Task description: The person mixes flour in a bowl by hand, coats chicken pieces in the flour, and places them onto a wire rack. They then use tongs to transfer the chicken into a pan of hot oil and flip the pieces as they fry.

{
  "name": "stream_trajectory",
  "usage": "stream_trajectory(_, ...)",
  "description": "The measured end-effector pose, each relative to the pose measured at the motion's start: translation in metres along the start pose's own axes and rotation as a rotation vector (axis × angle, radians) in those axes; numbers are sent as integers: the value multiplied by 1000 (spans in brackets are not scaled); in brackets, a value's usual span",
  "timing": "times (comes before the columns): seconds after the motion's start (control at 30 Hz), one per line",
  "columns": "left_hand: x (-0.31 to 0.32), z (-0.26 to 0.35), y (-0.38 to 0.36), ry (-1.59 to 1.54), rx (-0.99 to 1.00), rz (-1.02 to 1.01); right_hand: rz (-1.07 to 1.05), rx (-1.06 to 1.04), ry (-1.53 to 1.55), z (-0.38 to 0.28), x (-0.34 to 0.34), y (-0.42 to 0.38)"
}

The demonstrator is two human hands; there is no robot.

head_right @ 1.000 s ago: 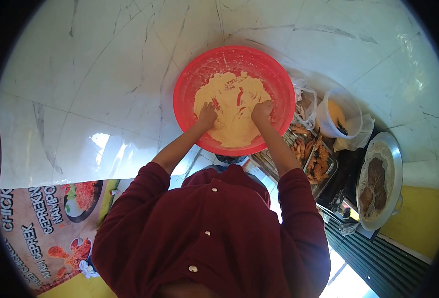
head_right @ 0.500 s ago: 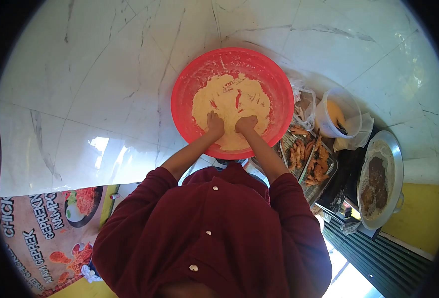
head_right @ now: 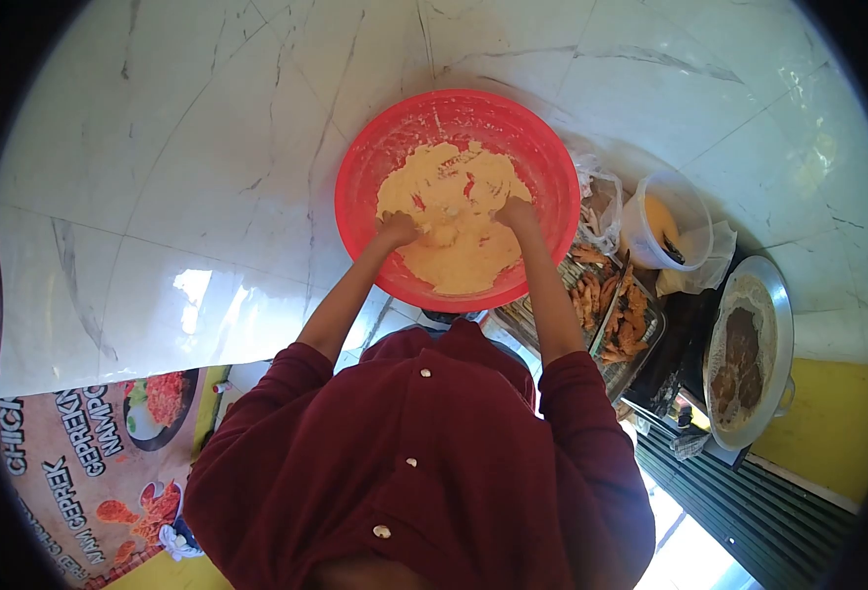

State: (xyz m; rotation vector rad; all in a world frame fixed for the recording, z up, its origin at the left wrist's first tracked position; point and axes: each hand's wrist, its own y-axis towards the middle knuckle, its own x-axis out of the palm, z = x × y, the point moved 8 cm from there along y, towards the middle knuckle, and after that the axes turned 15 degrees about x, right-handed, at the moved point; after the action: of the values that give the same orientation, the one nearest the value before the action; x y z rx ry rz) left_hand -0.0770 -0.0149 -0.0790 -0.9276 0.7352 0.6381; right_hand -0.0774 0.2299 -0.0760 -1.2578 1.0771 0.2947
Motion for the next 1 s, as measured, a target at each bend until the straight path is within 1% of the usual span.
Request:
stream_trajectory(0.03,-8,-6,5,38,-14,154,156,130,102,3,-18,-14)
stream_trajectory(0.07,-14,-1,0,36,-14,154,156,130,101,-2,-14,-17)
stream_trajectory(0.13,-26,24,-16,184,60,124,364,-4,-29,-23,-15,-27)
stream_trajectory(0.17,-22,26,-14,183,60,122,363,-3,-30,-28,-10,-31)
stream_trajectory(0.23,-18,31,-7,335,87,145,457,-150,51,-51,-11,-43)
stream_trajectory(0.27,-12,31,-3,335,85,145,456,-152,51,-61,-6,-42)
stream_trajectory(0.33,-7,34,2,420,102,189,368,19,75,-69,9,-30)
stream_trajectory(0.37,-8,36,0,420,99,188,366,16,75,-79,9,-40)
stream_trajectory(0.43,-11,42,-8,316,127,151,301,44,-7,-90,6,-65)
stream_trajectory(0.57,1,30,-3,349,123,115,317,58,-51,-91,26,-58)
stream_trajectory(0.63,-1,29,-3,310,138,169,251,68,-40,-81,28,-57)
stream_trajectory(0.67,3,28,0,309,136,172,253,66,-42,-78,25,-59)
stream_trajectory(0.73,6,36,3,457,186,256,212,61,-50,-71,20,-63)
stream_trajectory(0.77,9,38,6,455,183,260,215,57,-52,-67,18,-60)
stream_trajectory(0.83,17,49,11,612,281,244,236,-7,-54,-59,12,-52)
stream_trajectory(0.87,15,50,10,611,278,242,234,-9,-56,-50,10,-36)
stream_trajectory(0.93,11,59,6,578,350,171,-147,-5,283,-27,28,7)
stream_trajectory(0.97,5,59,6,577,345,174,-158,-124,447,-25,14,6)
stream_trajectory(1.0,0,47,7,415,245,150,-169,-244,612,-21,1,7)
